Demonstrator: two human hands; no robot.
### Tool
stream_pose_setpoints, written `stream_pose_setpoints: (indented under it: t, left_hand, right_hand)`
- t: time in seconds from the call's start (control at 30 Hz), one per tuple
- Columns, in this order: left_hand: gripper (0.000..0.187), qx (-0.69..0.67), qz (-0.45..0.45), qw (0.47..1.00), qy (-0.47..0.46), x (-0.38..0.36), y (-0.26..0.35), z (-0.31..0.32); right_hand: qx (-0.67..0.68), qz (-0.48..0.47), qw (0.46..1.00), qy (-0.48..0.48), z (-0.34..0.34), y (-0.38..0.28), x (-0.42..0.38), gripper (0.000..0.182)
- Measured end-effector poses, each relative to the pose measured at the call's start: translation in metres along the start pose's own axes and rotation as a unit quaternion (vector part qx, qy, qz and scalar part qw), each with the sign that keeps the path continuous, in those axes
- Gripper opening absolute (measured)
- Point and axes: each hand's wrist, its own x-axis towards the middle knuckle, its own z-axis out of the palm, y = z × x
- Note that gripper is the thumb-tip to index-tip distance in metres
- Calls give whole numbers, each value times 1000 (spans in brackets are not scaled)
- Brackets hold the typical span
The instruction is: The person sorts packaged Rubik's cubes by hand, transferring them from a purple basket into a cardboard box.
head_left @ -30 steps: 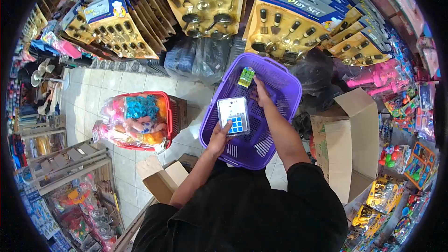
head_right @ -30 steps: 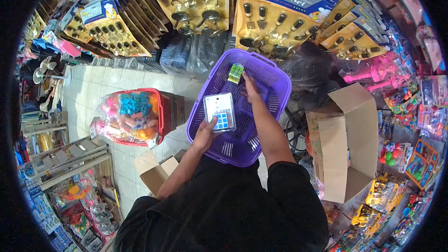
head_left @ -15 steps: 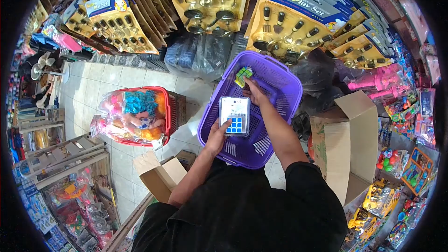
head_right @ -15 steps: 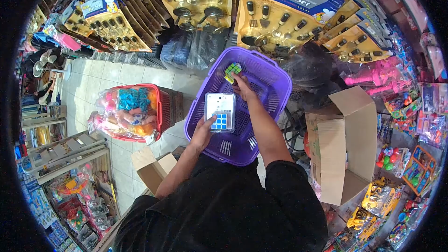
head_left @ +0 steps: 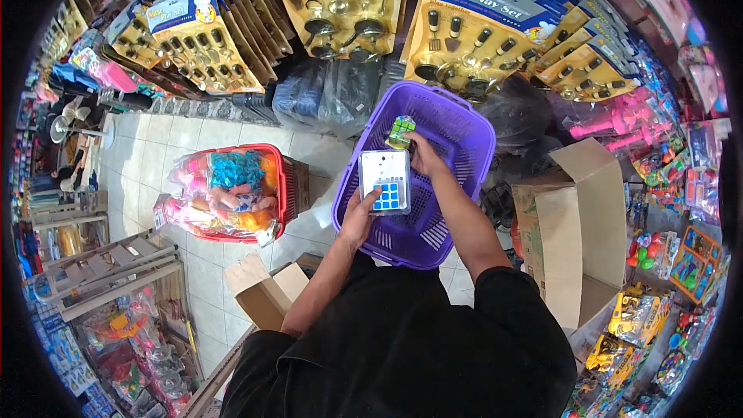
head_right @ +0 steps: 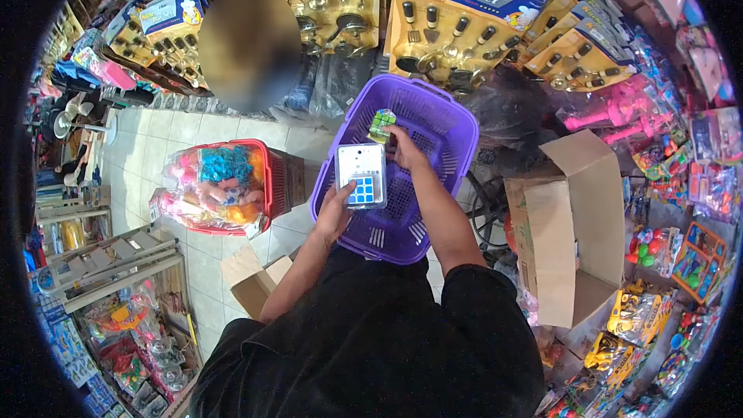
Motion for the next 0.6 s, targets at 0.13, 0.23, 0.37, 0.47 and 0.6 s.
stream_pose_setpoints:
  t: [0.13, 0.23, 0.37, 0.47, 0.6]
  left_hand:
    - [42, -30, 13, 998, -50, -12, 7, -3]
    - [44, -53, 4, 994, -94, -19, 10, -12]
    - [38, -63, -5, 992, -107, -14, 11, -17]
    - [36, -18, -9, 990, -142, -6, 18, -1]
    - [40, 55, -34, 977, -203, 3, 16, 39]
  right_hand:
    - [91, -76, 992, -40, 5, -18, -67, 42]
    - [124, -186, 973, -53, 3, -14, -127, 53]
    - [150, -341, 926, -65, -1, -10, -219, 56]
    - [183, -431, 883, -32, -11, 11, -281, 59]
    - [219, -494, 841, 17, -20, 50, -345, 63]
